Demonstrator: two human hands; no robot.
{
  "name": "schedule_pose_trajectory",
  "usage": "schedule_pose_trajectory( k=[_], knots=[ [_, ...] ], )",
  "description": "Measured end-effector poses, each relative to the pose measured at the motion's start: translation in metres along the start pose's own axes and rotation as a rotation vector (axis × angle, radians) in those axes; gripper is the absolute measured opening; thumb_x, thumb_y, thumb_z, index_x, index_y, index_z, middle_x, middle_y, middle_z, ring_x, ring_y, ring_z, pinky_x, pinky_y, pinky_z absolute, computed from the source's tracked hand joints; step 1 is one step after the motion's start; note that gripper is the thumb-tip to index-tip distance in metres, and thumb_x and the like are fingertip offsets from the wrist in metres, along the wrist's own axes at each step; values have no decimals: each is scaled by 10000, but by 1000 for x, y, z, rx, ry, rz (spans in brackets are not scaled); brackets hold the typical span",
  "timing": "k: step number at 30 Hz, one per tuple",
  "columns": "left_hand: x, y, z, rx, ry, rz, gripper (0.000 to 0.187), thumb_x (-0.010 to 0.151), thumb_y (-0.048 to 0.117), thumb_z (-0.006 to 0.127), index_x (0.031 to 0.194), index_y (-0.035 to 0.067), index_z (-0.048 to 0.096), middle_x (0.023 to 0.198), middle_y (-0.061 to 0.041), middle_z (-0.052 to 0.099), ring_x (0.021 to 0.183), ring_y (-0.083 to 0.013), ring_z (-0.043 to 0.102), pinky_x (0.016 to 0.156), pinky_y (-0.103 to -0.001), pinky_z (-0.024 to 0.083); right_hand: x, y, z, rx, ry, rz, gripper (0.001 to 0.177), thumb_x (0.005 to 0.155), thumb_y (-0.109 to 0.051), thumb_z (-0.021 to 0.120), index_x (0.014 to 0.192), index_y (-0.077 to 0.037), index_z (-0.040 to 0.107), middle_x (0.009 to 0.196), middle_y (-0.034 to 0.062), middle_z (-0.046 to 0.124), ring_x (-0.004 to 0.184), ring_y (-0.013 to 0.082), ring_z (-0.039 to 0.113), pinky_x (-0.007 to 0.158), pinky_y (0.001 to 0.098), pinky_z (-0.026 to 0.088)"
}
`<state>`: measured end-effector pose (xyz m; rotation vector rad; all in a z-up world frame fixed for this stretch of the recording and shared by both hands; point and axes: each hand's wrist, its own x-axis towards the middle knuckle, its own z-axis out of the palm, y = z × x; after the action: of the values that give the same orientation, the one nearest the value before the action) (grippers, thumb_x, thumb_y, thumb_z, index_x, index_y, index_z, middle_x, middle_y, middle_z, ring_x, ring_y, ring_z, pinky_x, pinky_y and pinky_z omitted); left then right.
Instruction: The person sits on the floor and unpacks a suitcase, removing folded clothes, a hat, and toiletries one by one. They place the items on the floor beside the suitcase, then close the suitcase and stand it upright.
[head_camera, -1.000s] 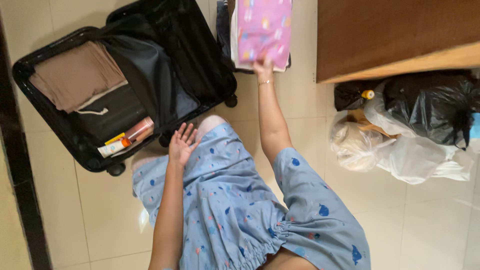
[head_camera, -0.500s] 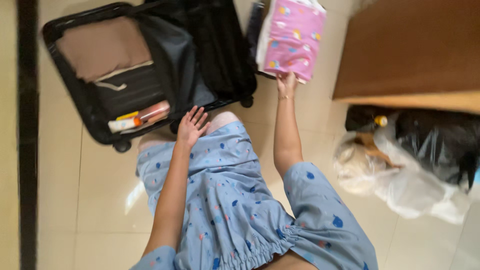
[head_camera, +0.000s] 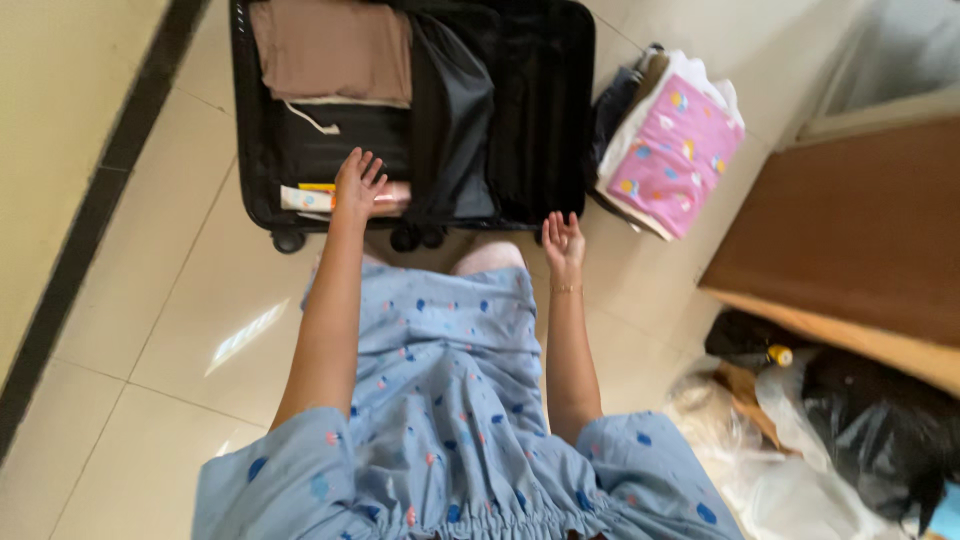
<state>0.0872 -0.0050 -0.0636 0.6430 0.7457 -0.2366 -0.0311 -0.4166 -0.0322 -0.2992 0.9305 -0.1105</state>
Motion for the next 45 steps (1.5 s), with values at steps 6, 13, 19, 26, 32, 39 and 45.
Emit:
schedule_pose_trajectory(
  k=[6, 13, 19, 26, 32, 39, 45],
  knots=[
    [70, 35, 13, 79, 167, 105, 626, 924, 332, 730, 1462, 187, 444, 1495, -76, 519, 1343, -320, 575, 1096, -601, 422, 6, 30, 6, -100, 35, 23, 208, 994, -162, 654, 1193, -118, 697, 1253, 123, 688, 1195, 295, 660, 1017, 463, 566],
    [149, 53, 29, 132, 305, 162, 649, 906, 420, 734, 1450, 133, 524, 1423, -64, 544, 1196, -257, 591, 1015, -544, 435, 27, 46, 14, -162, 165, 83, 314, 983, -50, 561, 1273, -121, 660, 1332, 126, 653, 1243, 290, 637, 1051, 450, 539],
    [186, 49, 41, -31, 604, 156, 650, 791, 387, 867, 1309, 52, 662, 1070, -64, 709, 837, -192, 661, 637, -359, 480, 46, 64, 20, -212, 130, 135, 437, 977, -31, 501, 1396, -123, 585, 1401, 131, 601, 1296, 281, 592, 1083, 446, 509],
    [212, 48, 50, -82, 438, 415, 774, 720, 342, 918, 1315, -52, 618, 1290, -121, 684, 1109, -234, 667, 930, -364, 556, 52, 78, 8, -203, 94, 177, 465, 976, -28, 510, 1431, -117, 552, 1410, 131, 583, 1310, 280, 573, 1099, 441, 497],
    [226, 70, 57, -97, 280, 198, 831, 798, 423, 857, 1433, 21, 504, 1457, -91, 550, 1311, -241, 521, 1085, -404, 437, 44, 78, 1, -203, 147, 196, 450, 977, -45, 517, 1417, -120, 575, 1368, 119, 603, 1252, 267, 607, 1080, 435, 519],
    [195, 97, 63, -277, -4, 167, 675, 760, 293, 781, 1345, 27, 571, 1309, -158, 629, 1224, -350, 585, 1048, -493, 508, 33, 74, 6, -246, 94, 202, 442, 997, -54, 511, 1433, -109, 560, 1389, 128, 591, 1272, 272, 589, 1090, 440, 513],
    [66, 114, 48, -362, -305, 232, 553, 865, 268, 721, 1339, 11, 597, 1269, -127, 667, 1207, -311, 625, 1073, -454, 513, 9, 95, 38, -449, -142, 259, 482, 1033, -170, 470, 1509, -90, 459, 1471, 183, 533, 1342, 313, 534, 1101, 455, 478]
  ],
)
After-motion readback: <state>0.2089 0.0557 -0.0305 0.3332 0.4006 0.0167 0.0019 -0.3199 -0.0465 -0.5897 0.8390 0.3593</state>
